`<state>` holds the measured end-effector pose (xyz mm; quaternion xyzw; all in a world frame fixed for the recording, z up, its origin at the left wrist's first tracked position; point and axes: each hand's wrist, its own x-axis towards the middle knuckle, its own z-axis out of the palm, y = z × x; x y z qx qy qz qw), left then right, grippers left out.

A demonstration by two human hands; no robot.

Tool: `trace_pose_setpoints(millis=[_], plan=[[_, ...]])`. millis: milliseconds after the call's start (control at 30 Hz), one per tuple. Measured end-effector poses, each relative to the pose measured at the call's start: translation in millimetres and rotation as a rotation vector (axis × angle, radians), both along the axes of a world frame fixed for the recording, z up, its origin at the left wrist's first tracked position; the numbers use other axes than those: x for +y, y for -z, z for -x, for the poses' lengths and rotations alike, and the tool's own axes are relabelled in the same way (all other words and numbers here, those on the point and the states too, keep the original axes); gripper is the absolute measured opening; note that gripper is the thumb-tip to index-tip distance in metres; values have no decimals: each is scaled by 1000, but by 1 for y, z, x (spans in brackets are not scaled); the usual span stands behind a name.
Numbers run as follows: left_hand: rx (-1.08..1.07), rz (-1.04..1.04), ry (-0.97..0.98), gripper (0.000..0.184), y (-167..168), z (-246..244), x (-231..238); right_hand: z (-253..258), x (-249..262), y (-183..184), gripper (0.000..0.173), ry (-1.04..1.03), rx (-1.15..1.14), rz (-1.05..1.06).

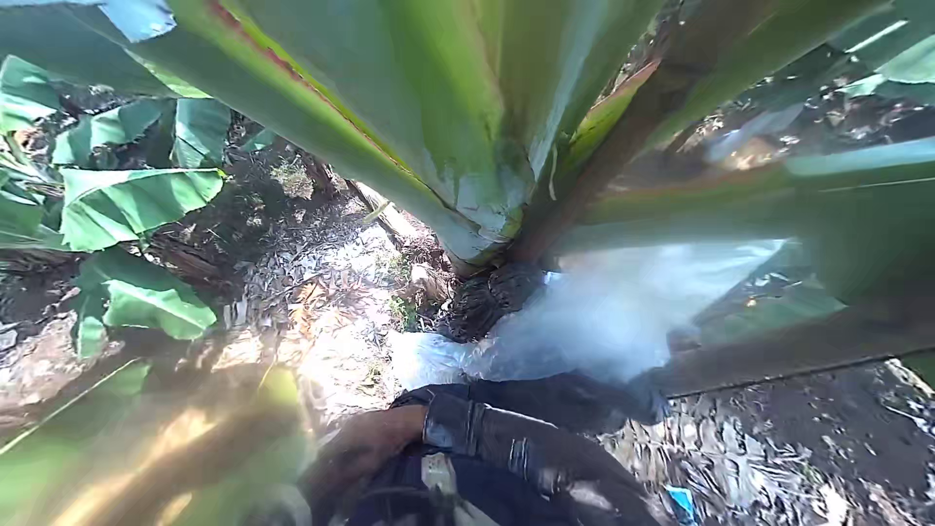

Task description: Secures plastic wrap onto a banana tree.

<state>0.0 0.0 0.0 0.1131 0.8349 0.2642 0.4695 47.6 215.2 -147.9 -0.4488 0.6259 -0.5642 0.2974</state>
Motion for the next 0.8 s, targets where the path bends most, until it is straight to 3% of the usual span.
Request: trace_pose_setpoints(millis=[133, 267, 367, 433, 567, 600, 800], plan=[[-114, -61, -400, 48, 24, -70, -36, 18, 8, 37, 33, 46, -37, 21], [22, -273, -446, 44, 89, -110, -67, 25, 9, 83, 28, 51, -24, 14], [145, -149, -514, 35, 107, -132, -60, 14, 4, 94, 27, -36, -22, -30], [297, -59, -482, 28, 106, -136, -48, 6, -1, 97, 27, -90, -22, -62], [624, 120, -97, 28, 68, -135, -12, 1, -9, 94, 29, -167, -91, -152], [659, 140, -86, 29, 65, -138, -7, 0, -9, 94, 30, -173, -126, -157], [463, -5, -764, 35, 89, -156, -21, 0, -6, 97, 32, -122, -233, -196]])
